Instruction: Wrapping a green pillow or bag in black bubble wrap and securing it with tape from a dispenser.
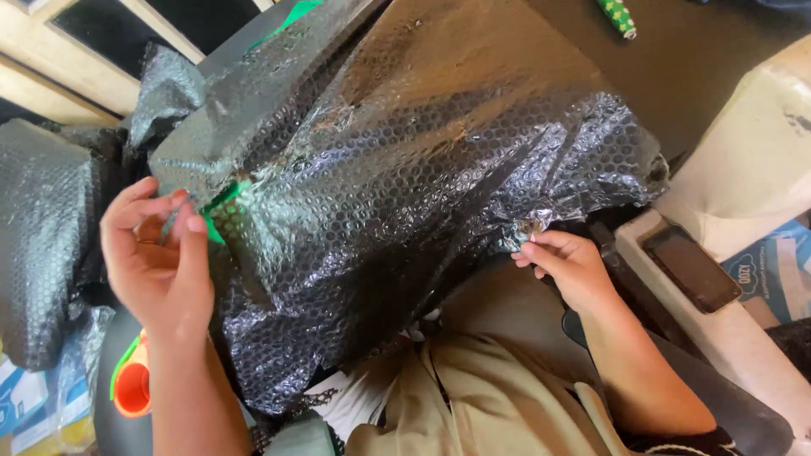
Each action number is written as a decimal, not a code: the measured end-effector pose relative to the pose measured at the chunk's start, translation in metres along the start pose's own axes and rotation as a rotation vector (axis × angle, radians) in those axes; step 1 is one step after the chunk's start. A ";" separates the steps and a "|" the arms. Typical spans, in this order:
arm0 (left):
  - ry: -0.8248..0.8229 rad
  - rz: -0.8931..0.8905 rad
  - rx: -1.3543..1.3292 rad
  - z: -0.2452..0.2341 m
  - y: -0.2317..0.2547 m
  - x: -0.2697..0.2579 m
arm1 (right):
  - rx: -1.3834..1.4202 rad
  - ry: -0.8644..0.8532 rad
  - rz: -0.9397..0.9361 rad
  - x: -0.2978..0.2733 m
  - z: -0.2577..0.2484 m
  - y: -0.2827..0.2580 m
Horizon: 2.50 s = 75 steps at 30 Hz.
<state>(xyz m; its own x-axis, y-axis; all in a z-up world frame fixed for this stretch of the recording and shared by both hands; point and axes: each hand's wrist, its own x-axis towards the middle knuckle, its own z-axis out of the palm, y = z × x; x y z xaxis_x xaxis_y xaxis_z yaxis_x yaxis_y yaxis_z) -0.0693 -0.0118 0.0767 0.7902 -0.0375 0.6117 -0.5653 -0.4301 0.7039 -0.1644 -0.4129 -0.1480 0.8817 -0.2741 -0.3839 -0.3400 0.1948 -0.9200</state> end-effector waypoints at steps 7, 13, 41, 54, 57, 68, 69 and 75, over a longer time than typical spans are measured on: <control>-0.278 0.172 0.134 -0.025 0.062 -0.048 | -0.003 -0.090 0.016 0.004 -0.016 0.028; -1.263 -0.052 -0.431 0.035 0.051 -0.121 | 0.281 -0.301 -0.063 0.014 -0.043 0.063; -0.576 -1.202 -0.079 0.239 0.011 -0.182 | -0.411 0.144 -0.874 -0.064 0.005 -0.050; -0.741 -1.162 0.066 0.235 0.034 -0.151 | -0.397 0.082 -0.918 -0.054 0.022 -0.046; -0.735 -1.157 0.075 0.236 0.032 -0.153 | -0.420 0.115 -0.948 -0.051 0.022 -0.046; -0.713 -1.131 0.116 0.239 0.028 -0.164 | -0.608 0.233 -1.162 -0.055 0.031 -0.042; -0.711 -1.126 0.120 0.240 0.028 -0.165 | -0.606 0.245 -1.143 -0.055 0.032 -0.041; -0.696 -1.105 0.141 0.240 0.025 -0.169 | -0.649 0.357 -1.186 -0.050 0.038 -0.027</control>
